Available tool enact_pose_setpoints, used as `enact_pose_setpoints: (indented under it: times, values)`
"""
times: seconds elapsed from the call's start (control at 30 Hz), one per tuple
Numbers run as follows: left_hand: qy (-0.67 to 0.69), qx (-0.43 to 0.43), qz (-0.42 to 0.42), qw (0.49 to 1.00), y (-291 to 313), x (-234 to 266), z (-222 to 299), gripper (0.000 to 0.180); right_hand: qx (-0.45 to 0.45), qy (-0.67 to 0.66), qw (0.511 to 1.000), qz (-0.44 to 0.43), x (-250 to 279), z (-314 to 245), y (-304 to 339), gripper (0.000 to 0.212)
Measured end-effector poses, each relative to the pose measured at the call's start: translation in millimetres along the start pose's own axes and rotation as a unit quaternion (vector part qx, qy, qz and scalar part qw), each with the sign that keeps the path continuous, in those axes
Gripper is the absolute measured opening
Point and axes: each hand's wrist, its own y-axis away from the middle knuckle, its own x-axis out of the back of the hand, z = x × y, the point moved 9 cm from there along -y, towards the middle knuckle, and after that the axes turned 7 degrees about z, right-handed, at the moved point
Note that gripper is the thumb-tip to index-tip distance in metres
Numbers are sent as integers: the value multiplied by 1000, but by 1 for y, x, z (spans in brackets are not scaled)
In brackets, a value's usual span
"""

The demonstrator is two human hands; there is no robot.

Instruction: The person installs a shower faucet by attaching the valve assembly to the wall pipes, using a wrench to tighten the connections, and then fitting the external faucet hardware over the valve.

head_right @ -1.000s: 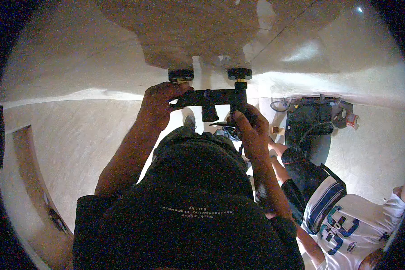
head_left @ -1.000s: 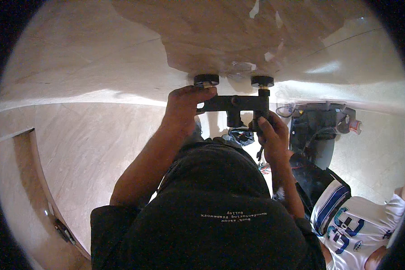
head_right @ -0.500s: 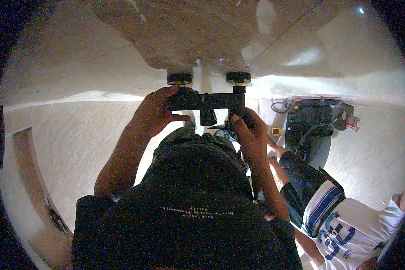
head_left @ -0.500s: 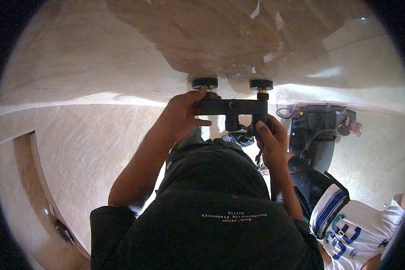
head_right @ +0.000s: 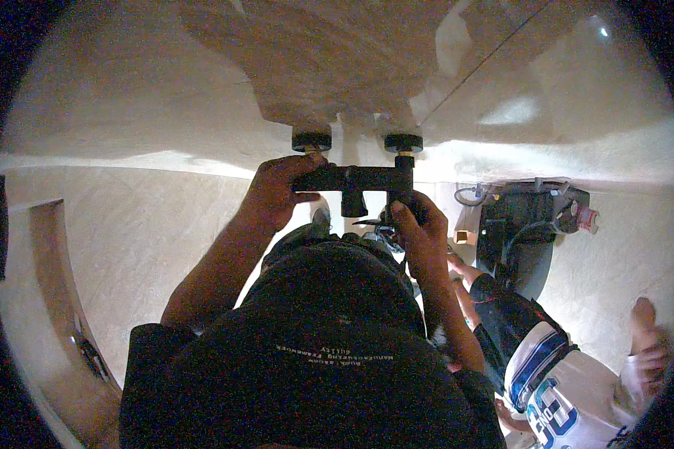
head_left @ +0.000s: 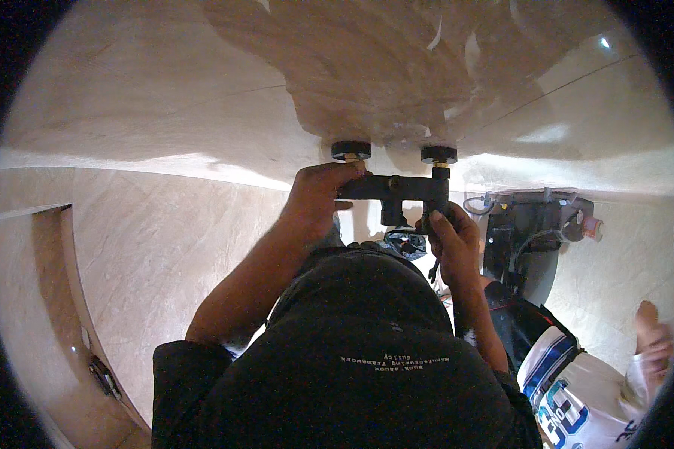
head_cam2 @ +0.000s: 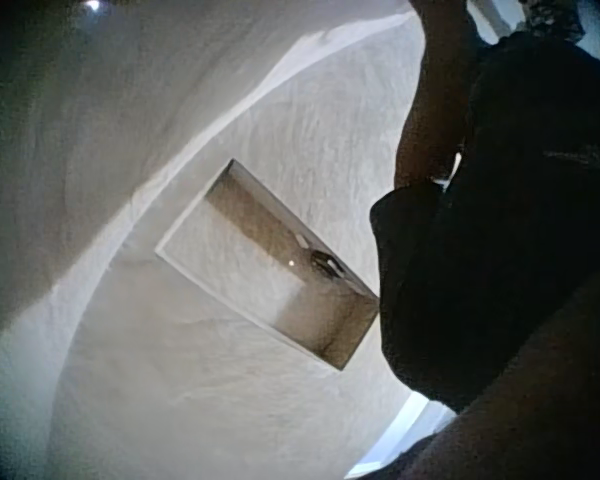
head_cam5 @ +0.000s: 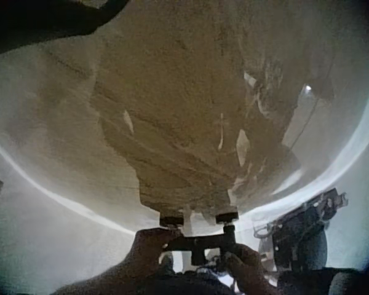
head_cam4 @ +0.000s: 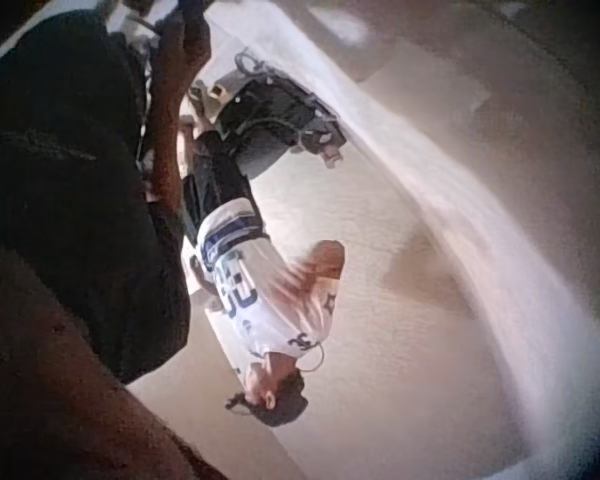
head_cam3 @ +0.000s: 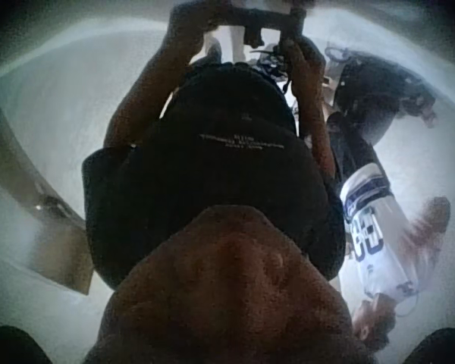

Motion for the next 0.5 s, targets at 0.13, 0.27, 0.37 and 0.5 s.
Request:
enact_pose_setpoints:
  times: [0.13, 0.27, 0.37, 0.5]
  values:
    - [-59, -55, 31, 996, -1, -7, 6, 38, -22, 11, 1000, -11, 7, 3, -6, 33]
    - [139, 84, -52, 985, 5, -20, 0, 37, -22, 19, 999, -12, 8, 0, -6, 33]
    - [42, 43, -24, 998, -8, -4, -4, 39, -9, 5, 1000, -17, 7, 0, -6, 34]
    - [-96, -107, 11, 990, -5, -8, 17, 39, 4, 21, 1000, -12, 8, -6, -4, 32]
